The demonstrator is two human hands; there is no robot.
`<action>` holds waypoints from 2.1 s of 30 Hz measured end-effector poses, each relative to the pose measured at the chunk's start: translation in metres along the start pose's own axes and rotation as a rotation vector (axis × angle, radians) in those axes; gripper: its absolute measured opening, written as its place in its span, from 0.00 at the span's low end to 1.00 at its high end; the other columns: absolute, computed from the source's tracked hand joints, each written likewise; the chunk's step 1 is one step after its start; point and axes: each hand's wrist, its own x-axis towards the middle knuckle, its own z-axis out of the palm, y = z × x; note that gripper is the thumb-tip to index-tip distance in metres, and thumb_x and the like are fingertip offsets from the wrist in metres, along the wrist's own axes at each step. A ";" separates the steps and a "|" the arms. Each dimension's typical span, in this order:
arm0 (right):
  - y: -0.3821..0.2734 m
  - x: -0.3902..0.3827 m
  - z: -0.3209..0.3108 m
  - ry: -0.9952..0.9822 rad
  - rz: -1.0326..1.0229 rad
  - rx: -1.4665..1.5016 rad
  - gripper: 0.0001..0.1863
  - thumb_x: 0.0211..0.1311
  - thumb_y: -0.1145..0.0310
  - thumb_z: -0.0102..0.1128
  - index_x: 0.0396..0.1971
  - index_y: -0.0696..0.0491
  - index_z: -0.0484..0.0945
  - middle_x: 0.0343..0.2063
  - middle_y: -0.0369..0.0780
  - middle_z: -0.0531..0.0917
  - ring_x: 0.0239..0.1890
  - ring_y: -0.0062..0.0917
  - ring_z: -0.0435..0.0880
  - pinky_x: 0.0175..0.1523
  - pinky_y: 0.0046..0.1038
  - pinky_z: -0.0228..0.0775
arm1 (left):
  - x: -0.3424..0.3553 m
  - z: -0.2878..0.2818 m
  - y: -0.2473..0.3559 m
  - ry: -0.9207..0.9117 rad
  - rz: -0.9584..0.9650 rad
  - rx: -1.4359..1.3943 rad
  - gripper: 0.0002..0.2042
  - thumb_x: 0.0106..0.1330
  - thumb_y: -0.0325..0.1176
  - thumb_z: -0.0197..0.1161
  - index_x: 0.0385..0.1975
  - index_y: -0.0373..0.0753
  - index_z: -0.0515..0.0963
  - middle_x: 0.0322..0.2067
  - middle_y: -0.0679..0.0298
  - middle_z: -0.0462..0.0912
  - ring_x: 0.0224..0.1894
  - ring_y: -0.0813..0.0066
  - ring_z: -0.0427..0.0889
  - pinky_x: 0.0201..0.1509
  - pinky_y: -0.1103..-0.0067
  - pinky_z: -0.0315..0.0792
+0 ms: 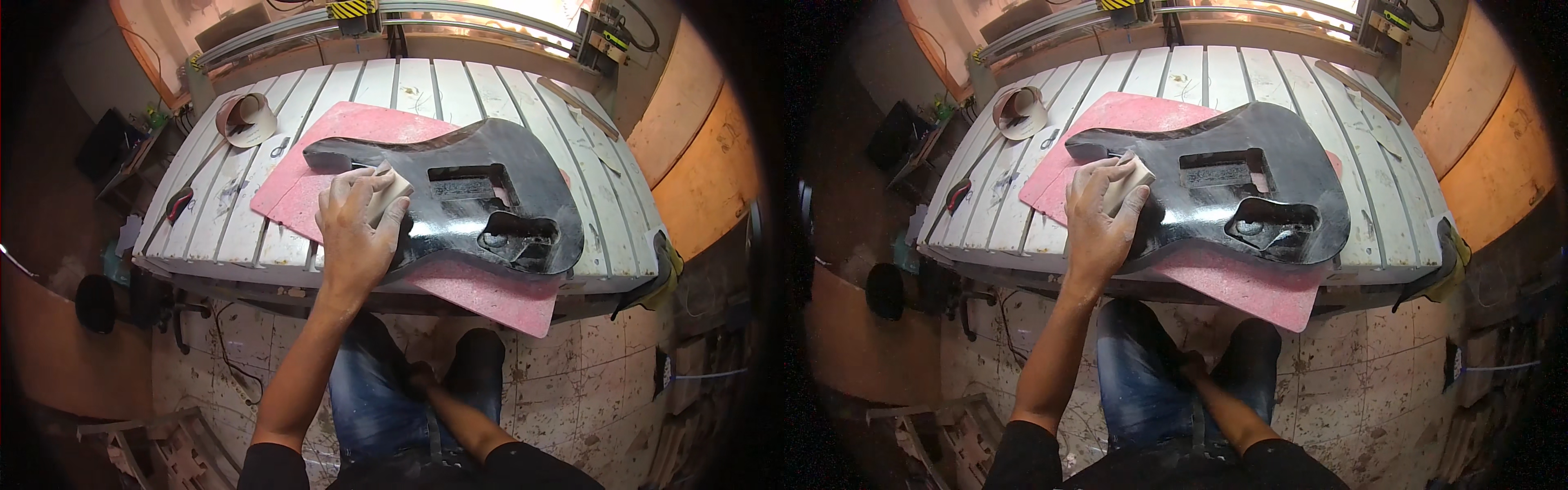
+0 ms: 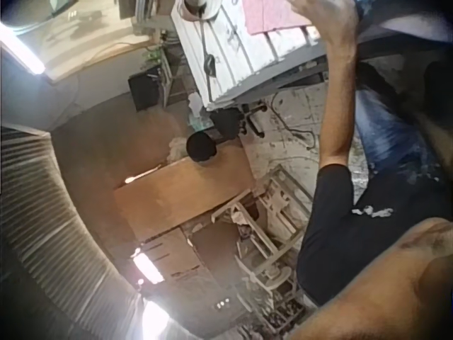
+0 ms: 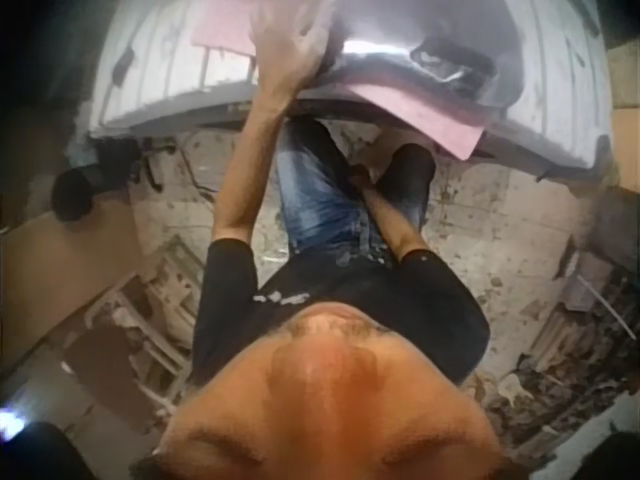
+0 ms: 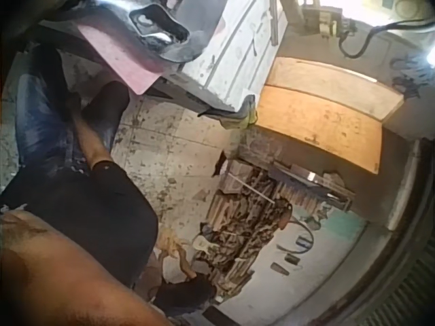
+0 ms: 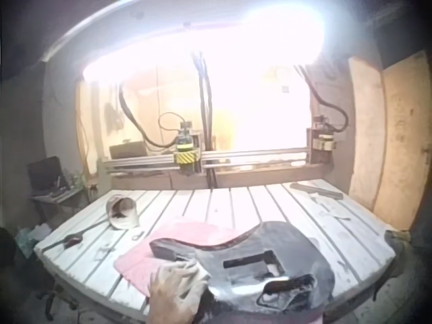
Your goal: The person sands the surface of a black guitar body using a sanding block, focusing on the flat areas and the recessed pickup cavities.
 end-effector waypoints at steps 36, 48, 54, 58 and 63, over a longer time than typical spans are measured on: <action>-0.029 -0.014 -0.029 -0.120 0.362 0.527 0.14 0.60 0.63 0.62 0.35 0.58 0.89 0.36 0.52 0.90 0.40 0.48 0.90 0.47 0.43 0.80 | -0.003 -0.003 0.001 0.034 -0.009 0.004 0.15 0.66 0.36 0.73 0.51 0.44 0.84 0.57 0.58 0.80 0.59 0.53 0.74 0.65 0.58 0.65; 0.018 -0.010 0.000 -0.209 0.169 0.427 0.18 0.63 0.54 0.64 0.34 0.55 0.91 0.35 0.54 0.89 0.32 0.39 0.88 0.40 0.40 0.79 | -0.002 -0.002 0.007 0.026 0.005 0.019 0.15 0.66 0.33 0.74 0.51 0.40 0.83 0.56 0.56 0.81 0.60 0.52 0.76 0.67 0.60 0.67; 0.040 -0.008 0.012 -0.322 0.289 1.025 0.14 0.64 0.62 0.67 0.40 0.55 0.92 0.35 0.46 0.90 0.32 0.27 0.84 0.41 0.31 0.77 | -0.002 -0.003 0.006 0.040 0.008 0.012 0.15 0.65 0.35 0.73 0.51 0.42 0.83 0.56 0.58 0.81 0.59 0.52 0.76 0.65 0.59 0.66; 0.053 0.003 0.024 -0.241 0.189 0.562 0.14 0.65 0.61 0.66 0.41 0.55 0.92 0.37 0.46 0.90 0.33 0.28 0.85 0.42 0.31 0.78 | 0.000 0.001 0.005 0.030 0.024 -0.003 0.15 0.66 0.36 0.73 0.51 0.44 0.84 0.57 0.59 0.81 0.59 0.53 0.75 0.64 0.57 0.65; 0.073 0.007 0.032 -0.333 0.021 0.799 0.14 0.67 0.61 0.65 0.42 0.55 0.91 0.39 0.46 0.91 0.35 0.29 0.86 0.44 0.31 0.78 | -0.003 -0.004 -0.001 0.052 0.006 0.007 0.15 0.65 0.37 0.73 0.51 0.45 0.84 0.57 0.59 0.80 0.59 0.52 0.75 0.65 0.57 0.65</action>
